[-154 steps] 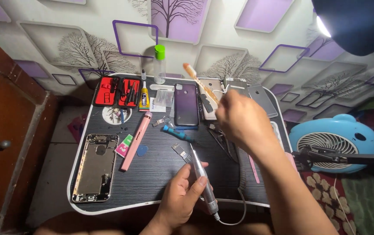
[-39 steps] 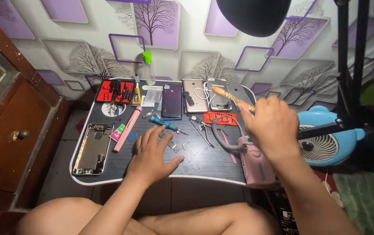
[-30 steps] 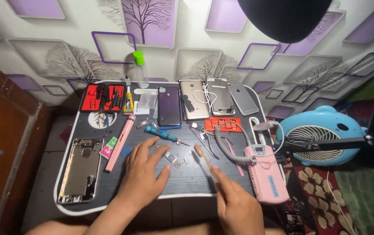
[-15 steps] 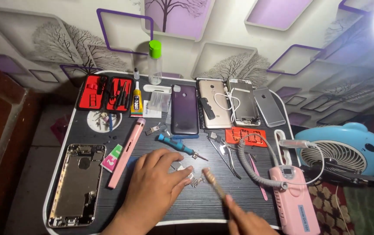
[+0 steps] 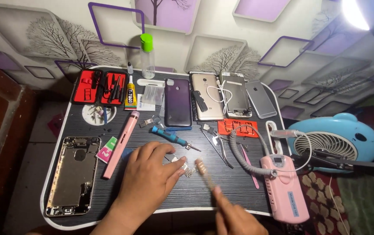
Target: The person is repairing a small electronic circuit board, using a rotary tool to grind a component, cleaning it with a brush, and inspecting parts.
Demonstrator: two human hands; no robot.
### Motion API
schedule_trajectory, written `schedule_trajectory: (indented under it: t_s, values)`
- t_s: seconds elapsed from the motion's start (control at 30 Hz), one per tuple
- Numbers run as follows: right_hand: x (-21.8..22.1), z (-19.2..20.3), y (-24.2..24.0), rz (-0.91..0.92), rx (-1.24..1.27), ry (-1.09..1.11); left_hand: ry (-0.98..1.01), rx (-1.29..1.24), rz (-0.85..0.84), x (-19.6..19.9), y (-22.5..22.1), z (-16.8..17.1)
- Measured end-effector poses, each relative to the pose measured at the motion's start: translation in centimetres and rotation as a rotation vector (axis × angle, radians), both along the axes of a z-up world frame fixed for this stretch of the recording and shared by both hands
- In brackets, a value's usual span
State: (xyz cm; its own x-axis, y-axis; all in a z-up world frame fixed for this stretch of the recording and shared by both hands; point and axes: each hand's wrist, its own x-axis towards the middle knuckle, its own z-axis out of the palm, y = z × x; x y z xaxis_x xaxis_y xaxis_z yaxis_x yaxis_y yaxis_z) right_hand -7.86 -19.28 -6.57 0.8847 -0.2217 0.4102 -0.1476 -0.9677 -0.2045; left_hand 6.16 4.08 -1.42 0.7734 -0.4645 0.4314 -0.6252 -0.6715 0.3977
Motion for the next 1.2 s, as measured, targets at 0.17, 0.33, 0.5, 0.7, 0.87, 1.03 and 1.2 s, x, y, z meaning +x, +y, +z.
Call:
schedule_trajectory:
  t_s: [0.17, 0.33, 0.5, 0.7, 0.87, 1.03, 1.2]
  values:
    - [-1.7, 2.3, 0.4, -0.099, 0.094, 0.496, -0.029, 0.08, -0.058, -1.0, 0.6, 0.6]
    - [-2.6, -0.8, -1.6, 0.211, 0.145, 0.418, -0.019, 0.039, -0.058, -2.3, 0.7, 0.5]
    - [-2.4, 3.1, 1.2, 0.104, 0.117, -0.034, 0.054, -0.014, -0.066, -2.5, 1.2, 0.6]
    - [-3.0, 1.8, 1.3, 0.11, -0.153, -0.002, 0.067, -0.069, -0.026, -2.2, 0.7, 0.3]
    - [-2.6, 3.0, 2.9, 0.111, -0.039, -0.149, 0.081, -0.052, -0.02, -2.2, 0.6, 0.4]
    - [-2.7, 2.6, 1.3, 0.161, -0.096, -0.05, 0.056, -0.064, -0.014, -2.3, 0.6, 0.4]
    - [-0.8, 3.6, 0.9, 0.124, -0.011, -0.007, 0.064, -0.078, -0.025, -2.5, 0.6, 0.3]
